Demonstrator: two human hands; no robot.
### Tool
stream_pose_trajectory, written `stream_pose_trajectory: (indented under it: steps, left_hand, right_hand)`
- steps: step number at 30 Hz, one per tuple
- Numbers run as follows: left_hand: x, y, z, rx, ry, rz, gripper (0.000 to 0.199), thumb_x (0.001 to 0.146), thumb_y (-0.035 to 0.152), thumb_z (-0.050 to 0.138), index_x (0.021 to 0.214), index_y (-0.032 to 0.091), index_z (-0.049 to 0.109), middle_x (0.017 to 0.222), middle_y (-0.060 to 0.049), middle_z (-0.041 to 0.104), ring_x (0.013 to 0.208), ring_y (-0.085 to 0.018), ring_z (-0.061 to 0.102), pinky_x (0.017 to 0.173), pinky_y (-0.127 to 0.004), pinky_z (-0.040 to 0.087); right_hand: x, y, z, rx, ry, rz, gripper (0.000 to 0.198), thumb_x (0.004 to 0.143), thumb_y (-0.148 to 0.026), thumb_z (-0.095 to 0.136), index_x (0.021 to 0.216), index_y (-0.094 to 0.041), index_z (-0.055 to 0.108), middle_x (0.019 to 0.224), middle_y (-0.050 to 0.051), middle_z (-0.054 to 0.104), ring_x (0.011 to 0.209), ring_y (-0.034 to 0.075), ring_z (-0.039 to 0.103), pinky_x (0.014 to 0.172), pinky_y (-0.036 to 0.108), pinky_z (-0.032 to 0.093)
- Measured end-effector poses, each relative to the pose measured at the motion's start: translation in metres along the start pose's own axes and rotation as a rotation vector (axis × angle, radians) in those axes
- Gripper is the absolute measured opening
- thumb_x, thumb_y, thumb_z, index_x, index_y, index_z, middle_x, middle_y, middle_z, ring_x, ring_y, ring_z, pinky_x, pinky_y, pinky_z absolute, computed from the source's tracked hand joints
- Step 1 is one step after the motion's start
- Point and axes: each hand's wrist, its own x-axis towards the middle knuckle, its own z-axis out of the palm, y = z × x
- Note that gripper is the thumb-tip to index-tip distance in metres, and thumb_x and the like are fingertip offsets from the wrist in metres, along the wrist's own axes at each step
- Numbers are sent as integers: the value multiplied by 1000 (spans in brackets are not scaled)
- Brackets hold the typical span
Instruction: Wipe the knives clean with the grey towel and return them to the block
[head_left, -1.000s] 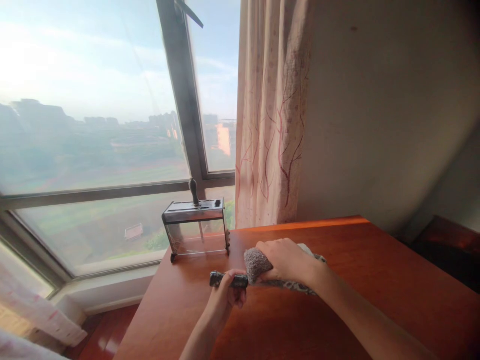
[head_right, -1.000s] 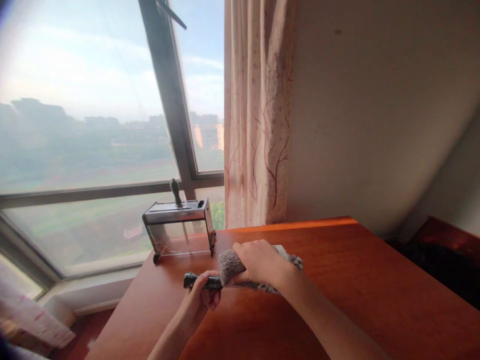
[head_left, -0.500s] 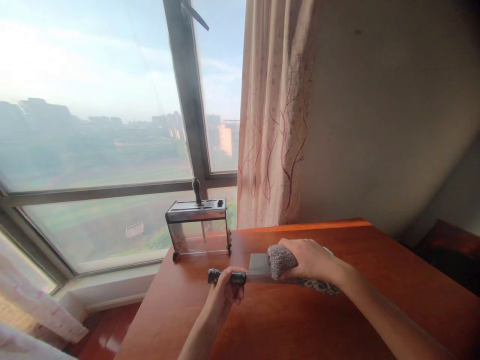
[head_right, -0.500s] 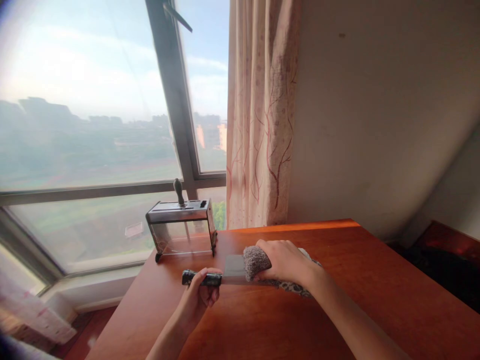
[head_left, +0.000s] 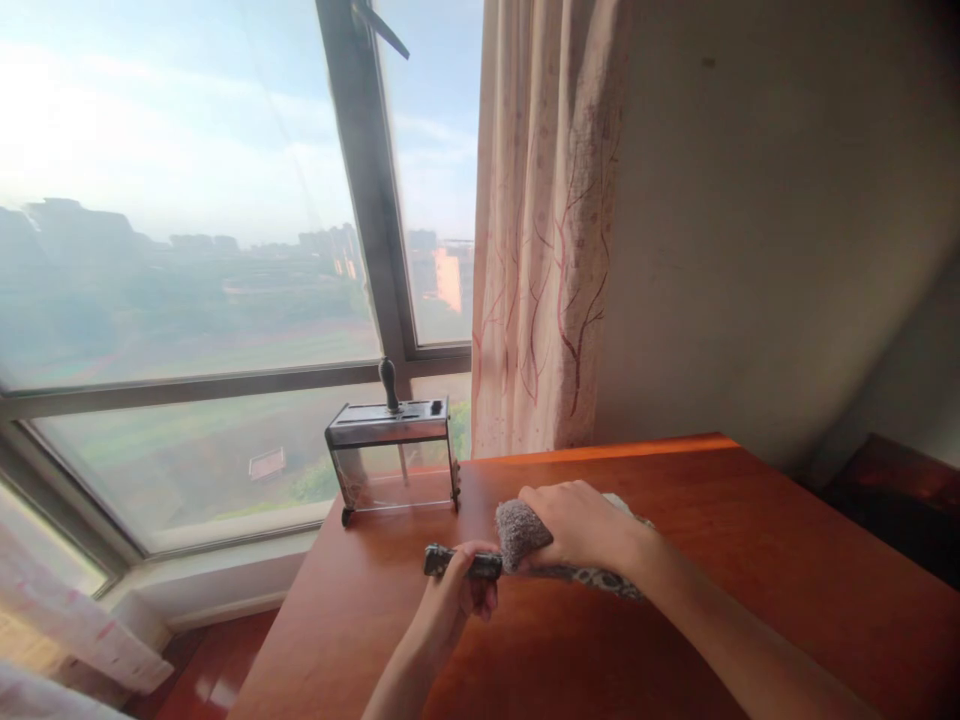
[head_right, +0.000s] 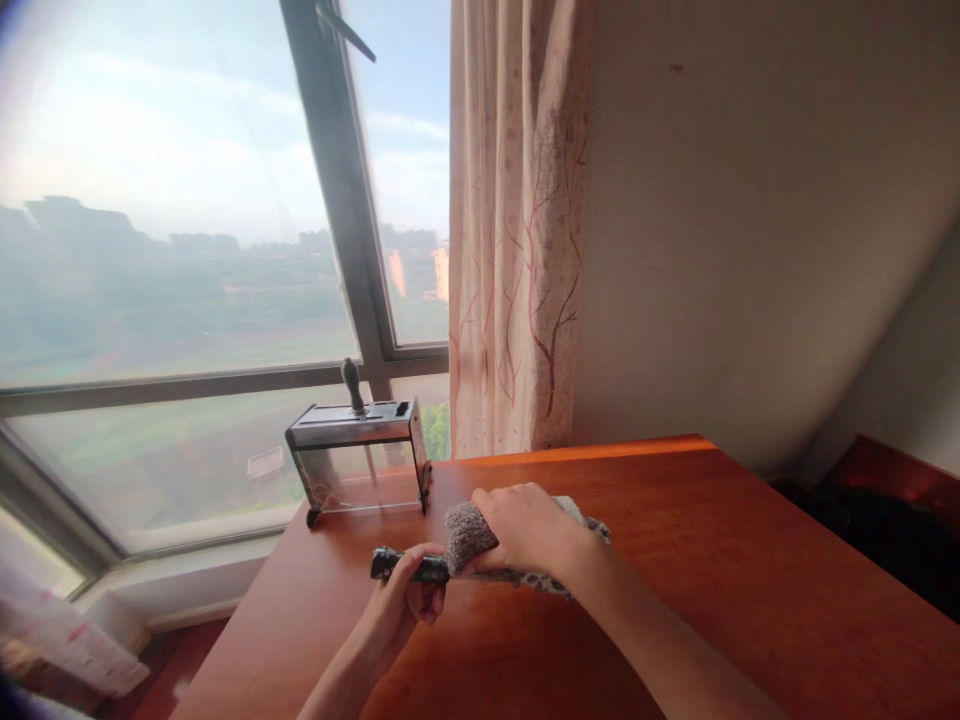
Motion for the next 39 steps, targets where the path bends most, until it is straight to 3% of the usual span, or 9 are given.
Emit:
stream_pose_trajectory:
  steps: [6,13,22,27,32,39]
  left_hand:
    - [-3,3,5,-7,20,41,36,80,51,57,80,15,63,45,0,58,41,-11,49,41,-20,33]
    - [-1,-1,10,48,12,37,41,74,56,61,72,15,60,45,-2,58,41,-12,50,40,-22,33]
    - [-3,1,12,39,28,50,37,77,52,61,73,15,59,46,-2,58,42,-12,50,42,-22,35]
    - [-2,0,10,64,39,39,41,72,54,64,78,14,63,47,-3,61,42,-14,52,40,-23,35]
    - [-1,-2,6,104,23,17,50,70,58,63,88,11,67,46,-4,62,41,-14,52,40,-22,34]
    - [-2,1,4,110,30,26,48,72,57,61,88,12,69,45,-3,60,41,-14,51,39,-21,32]
  right_hand:
    - [9,-18,5,-13,83,75,54,71,-71,55,94,-22,57,89,9,72,81,32,68,63,33,42]
    - [10,-32,21,-18,193,144,29,72,-41,63,92,-21,54,90,7,68,85,28,64,70,34,43]
    - [4,-45,27,-50,248,197,40,73,-36,67,106,-20,53,98,10,64,92,30,60,80,38,43]
    - [6,-38,24,66,184,232,41,77,-41,63,111,-22,52,100,9,68,91,29,64,76,35,44]
    - [7,-20,20,264,232,301,50,69,-37,67,116,-27,53,100,5,72,94,28,66,76,31,44]
    - [-3,9,10,591,259,191,45,67,-29,68,112,-23,60,99,4,72,88,22,67,75,29,48]
